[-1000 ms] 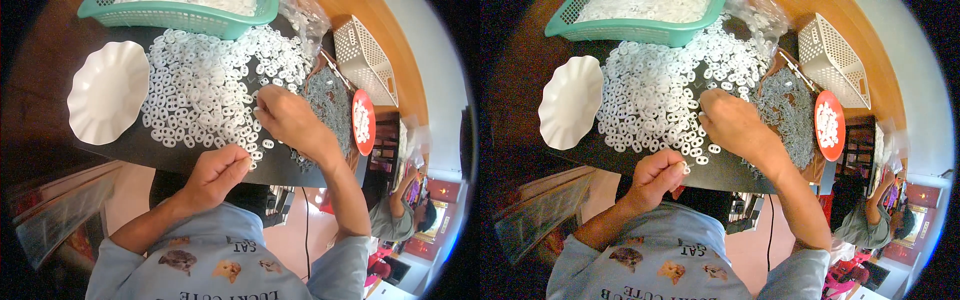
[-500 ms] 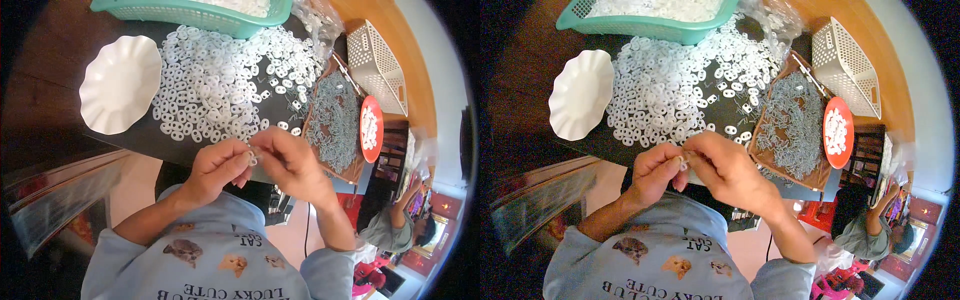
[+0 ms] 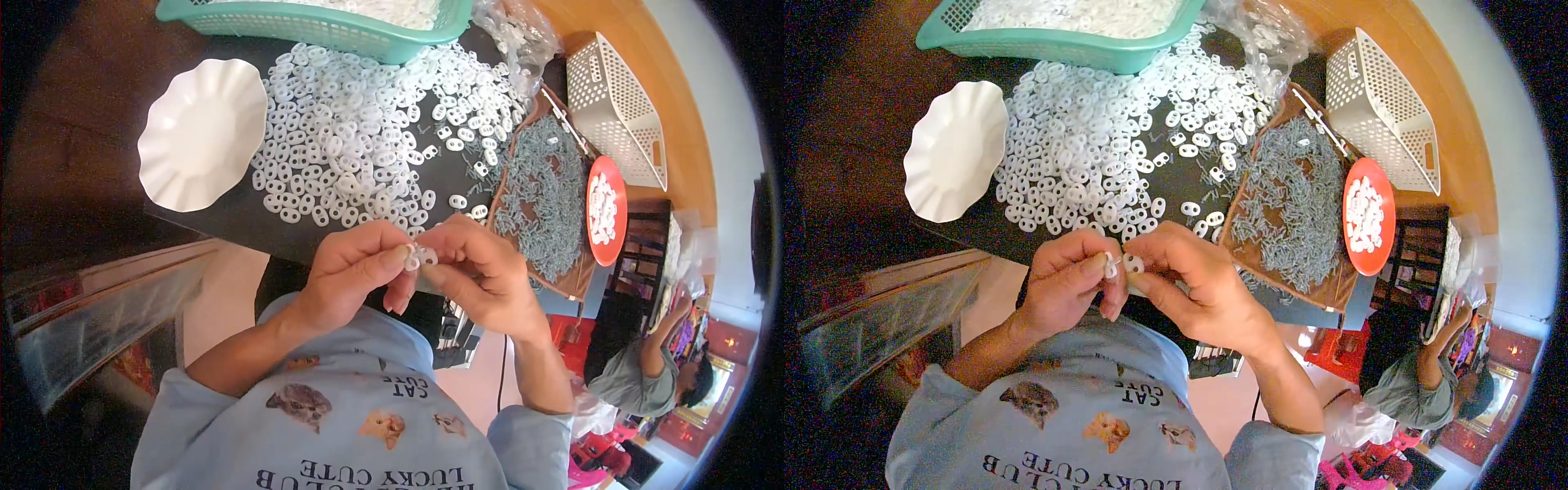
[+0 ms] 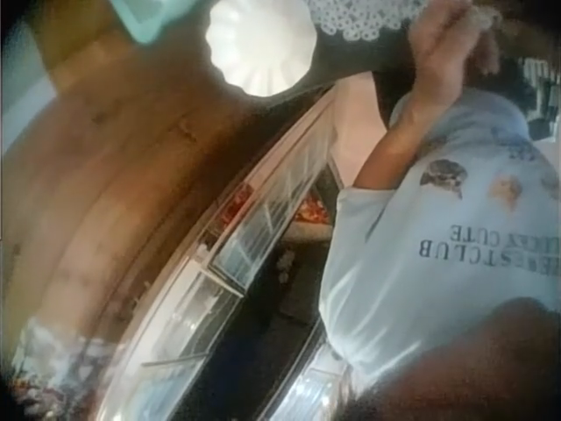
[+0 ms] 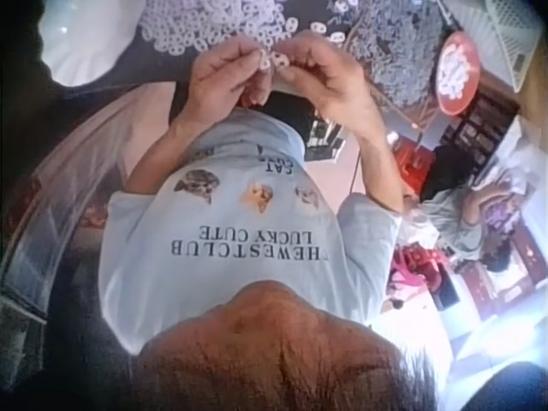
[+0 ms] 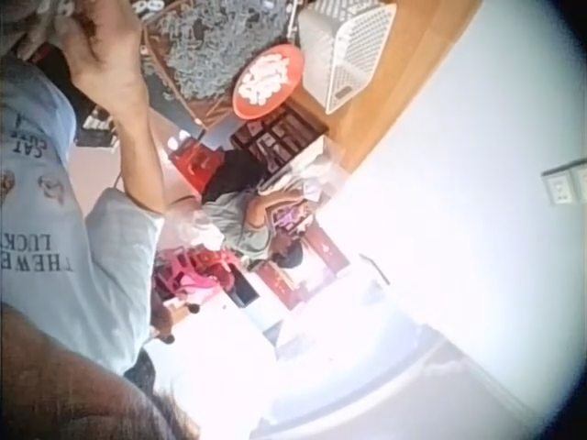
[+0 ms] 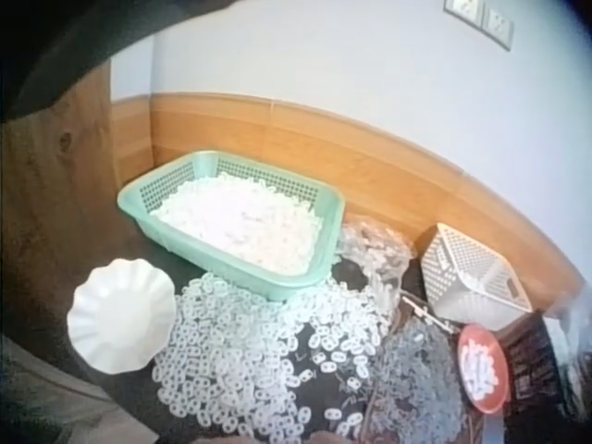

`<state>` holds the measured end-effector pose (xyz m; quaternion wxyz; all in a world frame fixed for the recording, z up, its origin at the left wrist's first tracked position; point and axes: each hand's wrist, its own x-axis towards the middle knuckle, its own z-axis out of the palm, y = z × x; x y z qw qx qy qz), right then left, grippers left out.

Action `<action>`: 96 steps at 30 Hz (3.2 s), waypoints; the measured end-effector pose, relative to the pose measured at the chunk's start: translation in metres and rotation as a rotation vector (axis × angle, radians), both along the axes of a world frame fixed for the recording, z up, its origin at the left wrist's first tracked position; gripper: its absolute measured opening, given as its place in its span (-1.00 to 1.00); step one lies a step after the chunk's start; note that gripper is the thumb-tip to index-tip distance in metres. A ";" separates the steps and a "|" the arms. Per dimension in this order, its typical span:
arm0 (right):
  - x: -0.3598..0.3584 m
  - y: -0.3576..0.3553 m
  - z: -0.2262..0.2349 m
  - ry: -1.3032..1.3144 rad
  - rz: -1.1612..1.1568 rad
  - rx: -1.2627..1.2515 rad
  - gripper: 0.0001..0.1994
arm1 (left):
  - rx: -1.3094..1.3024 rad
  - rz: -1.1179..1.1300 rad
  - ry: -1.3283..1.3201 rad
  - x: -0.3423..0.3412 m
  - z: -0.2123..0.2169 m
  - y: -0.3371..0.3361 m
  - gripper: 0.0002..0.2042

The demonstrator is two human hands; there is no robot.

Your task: The recorder is manually assembling small white plastic tags by inserting grey plastic pins into them.

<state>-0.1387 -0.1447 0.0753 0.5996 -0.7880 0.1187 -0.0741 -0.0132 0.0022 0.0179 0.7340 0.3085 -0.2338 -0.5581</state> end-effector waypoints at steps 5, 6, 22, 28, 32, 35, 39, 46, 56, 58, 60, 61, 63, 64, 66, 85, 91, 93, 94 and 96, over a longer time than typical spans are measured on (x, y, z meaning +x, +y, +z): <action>-0.009 -0.002 0.002 0.059 -0.048 0.142 -0.84 | 0.036 -0.031 -0.009 -0.004 0.007 0.001 -0.79; -0.012 -0.004 0.005 0.059 -0.049 0.140 -0.84 | 0.057 -0.038 -0.024 -0.004 0.009 0.001 -0.80; -0.008 -0.041 0.025 0.234 0.342 0.065 -0.73 | 0.072 -0.180 -0.268 0.000 0.024 -0.003 -0.89; -0.003 -0.043 0.023 0.244 0.404 0.021 -0.78 | 0.053 -0.198 -0.307 -0.002 0.019 -0.007 -0.89; -0.002 -0.046 0.020 0.175 0.435 -0.034 -0.80 | 0.081 -0.163 -0.354 -0.004 0.018 -0.010 -0.84; -0.001 -0.046 0.021 0.146 0.436 -0.065 -0.80 | 0.084 -0.158 -0.365 -0.002 0.020 -0.010 -0.84; 0.000 -0.046 0.019 0.125 0.429 -0.085 -0.78 | 0.091 -0.206 -0.307 0.001 0.021 -0.010 -0.88; 0.001 -0.044 0.019 0.199 0.385 -0.062 -0.80 | 0.108 -0.140 -0.315 -0.002 0.017 -0.010 -0.84; 0.000 -0.037 0.017 0.167 0.245 -0.077 -0.81 | 0.152 -0.144 -0.260 -0.001 0.019 -0.009 -0.85; 0.001 -0.033 0.018 0.172 0.228 -0.091 -0.81 | 0.158 -0.151 -0.271 -0.002 0.017 -0.009 -0.85; 0.001 -0.031 0.020 0.150 0.230 -0.109 -0.80 | 0.095 -0.126 -0.303 -0.005 0.013 -0.011 -0.85; 0.002 -0.029 0.018 0.127 0.223 -0.087 -0.78 | 0.104 -0.129 -0.311 -0.003 0.016 -0.009 -0.85; 0.000 -0.029 0.017 0.153 0.203 -0.067 -0.76 | 0.124 -0.128 -0.323 -0.002 0.019 -0.008 -0.85; -0.001 -0.029 0.017 0.178 0.185 -0.045 -0.74 | 0.147 -0.126 -0.336 -0.002 0.020 -0.008 -0.85; -0.002 -0.026 0.012 0.146 0.170 -0.052 -0.73 | 0.165 -0.132 -0.301 -0.001 0.024 -0.006 -0.85; -0.006 -0.008 0.018 -0.011 0.087 -0.639 -0.76 | 0.237 -0.063 -0.218 -0.007 0.017 -0.007 -0.80; -0.010 -0.001 0.013 0.013 0.026 -0.770 -0.66 | 0.240 -0.064 -0.137 -0.010 0.017 -0.009 -0.82; -0.010 -0.003 0.012 -0.010 0.038 -0.776 -0.65 | 0.247 -0.060 -0.133 -0.011 0.017 -0.009 -0.81; -0.011 -0.004 0.012 -0.035 0.050 -0.783 -0.65 | 0.254 -0.053 -0.130 -0.012 0.017 -0.009 -0.81; -0.013 -0.005 0.013 -0.030 0.058 -0.793 -0.66 | 0.275 -0.044 -0.162 -0.009 0.018 -0.010 -0.80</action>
